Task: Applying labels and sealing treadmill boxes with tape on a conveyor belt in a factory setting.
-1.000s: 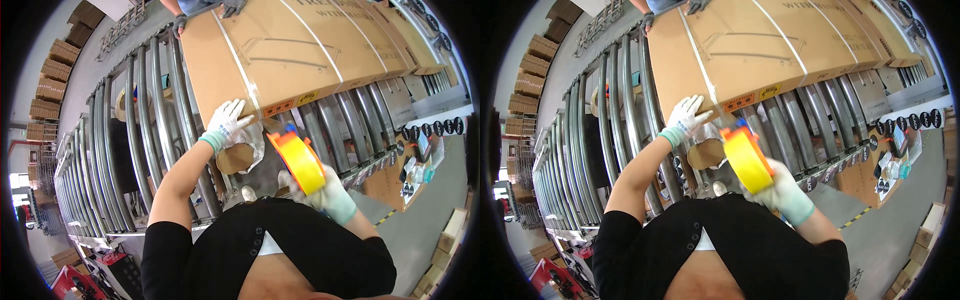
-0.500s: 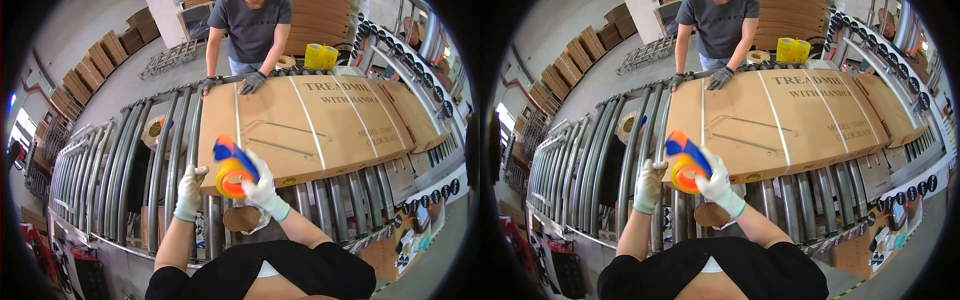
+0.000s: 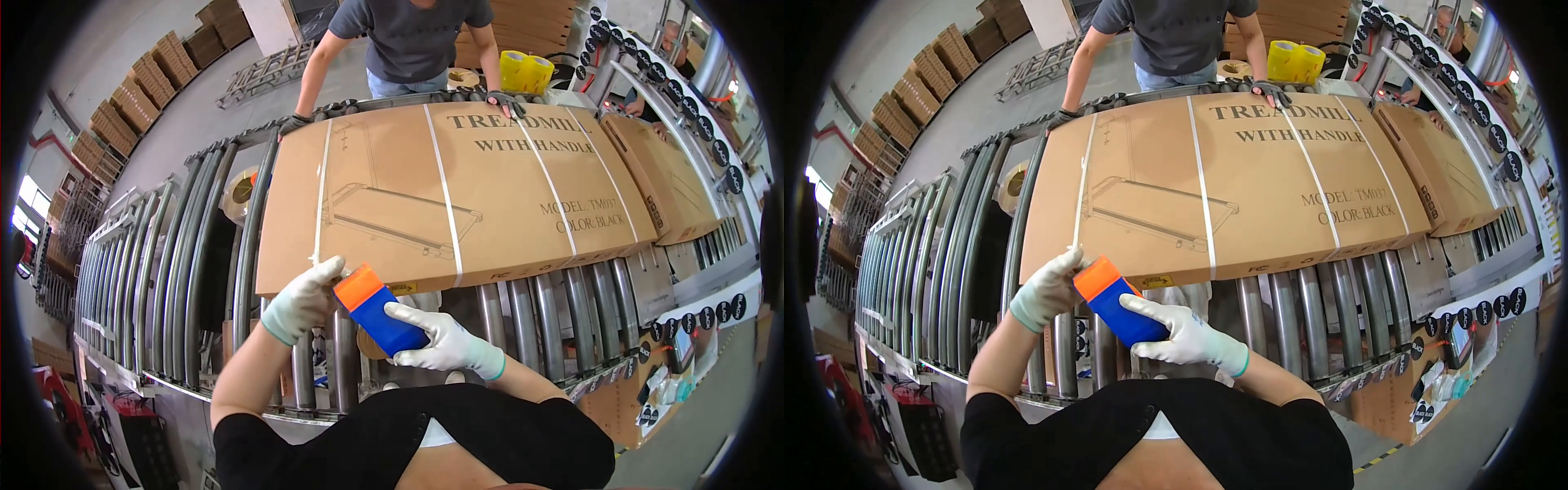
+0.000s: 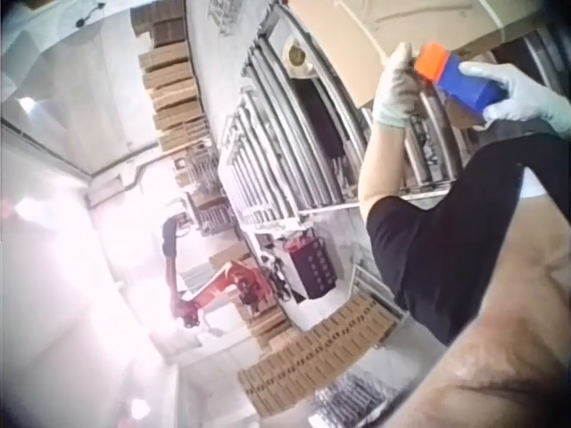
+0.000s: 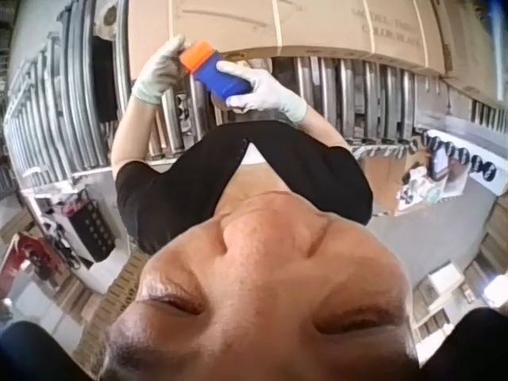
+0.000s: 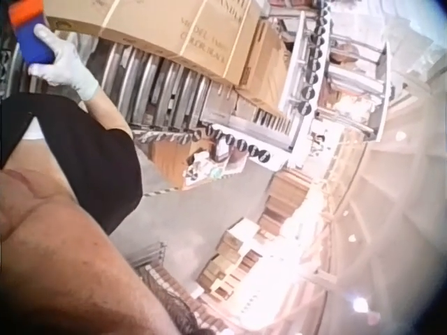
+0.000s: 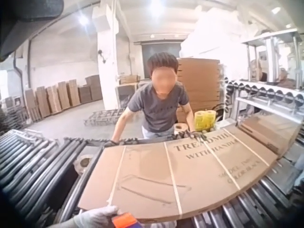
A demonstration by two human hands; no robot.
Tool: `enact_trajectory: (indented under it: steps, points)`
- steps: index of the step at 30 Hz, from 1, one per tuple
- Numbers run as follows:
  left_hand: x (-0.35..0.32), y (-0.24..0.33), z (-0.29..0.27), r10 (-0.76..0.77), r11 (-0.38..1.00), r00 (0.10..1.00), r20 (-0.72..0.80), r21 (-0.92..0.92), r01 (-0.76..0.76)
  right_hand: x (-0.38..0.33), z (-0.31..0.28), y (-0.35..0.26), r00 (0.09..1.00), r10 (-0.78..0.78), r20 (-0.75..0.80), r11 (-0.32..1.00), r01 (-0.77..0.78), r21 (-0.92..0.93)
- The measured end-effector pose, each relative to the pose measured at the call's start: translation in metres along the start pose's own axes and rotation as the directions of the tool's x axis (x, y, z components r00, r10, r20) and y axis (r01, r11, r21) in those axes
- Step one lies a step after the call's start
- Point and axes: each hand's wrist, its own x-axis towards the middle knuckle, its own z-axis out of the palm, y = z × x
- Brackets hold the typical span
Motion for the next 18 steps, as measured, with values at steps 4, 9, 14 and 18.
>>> enact_trajectory:
  steps: [4, 9, 14, 18]
  points:
    - [0.090, 0.034, -0.021, 0.055, 0.267, 0.997, 0.048, 0.962, -0.061, 0.011, 0.001, 0.014, 0.950, -0.096, -0.297, 0.994, 0.110, 0.029]
    - [0.260, 0.107, -0.041, 0.539, -0.354, 0.824, 0.172, 0.934, 0.037, 0.024, -0.027, 0.025, 0.898, -0.080, -0.432, 0.990, 0.021, -0.141]
    - [0.407, 0.122, -0.007, 0.418, -0.170, 0.906, 0.063, 0.985, 0.009, 0.082, -0.098, 0.007, 0.815, -0.047, -0.577, 0.998, 0.061, 0.004]
    - [0.515, 0.114, -0.019, 0.392, -0.067, 0.913, 0.116, 0.993, -0.097, 0.120, -0.152, -0.001, 0.775, -0.084, -0.626, 0.996, 0.046, -0.077]
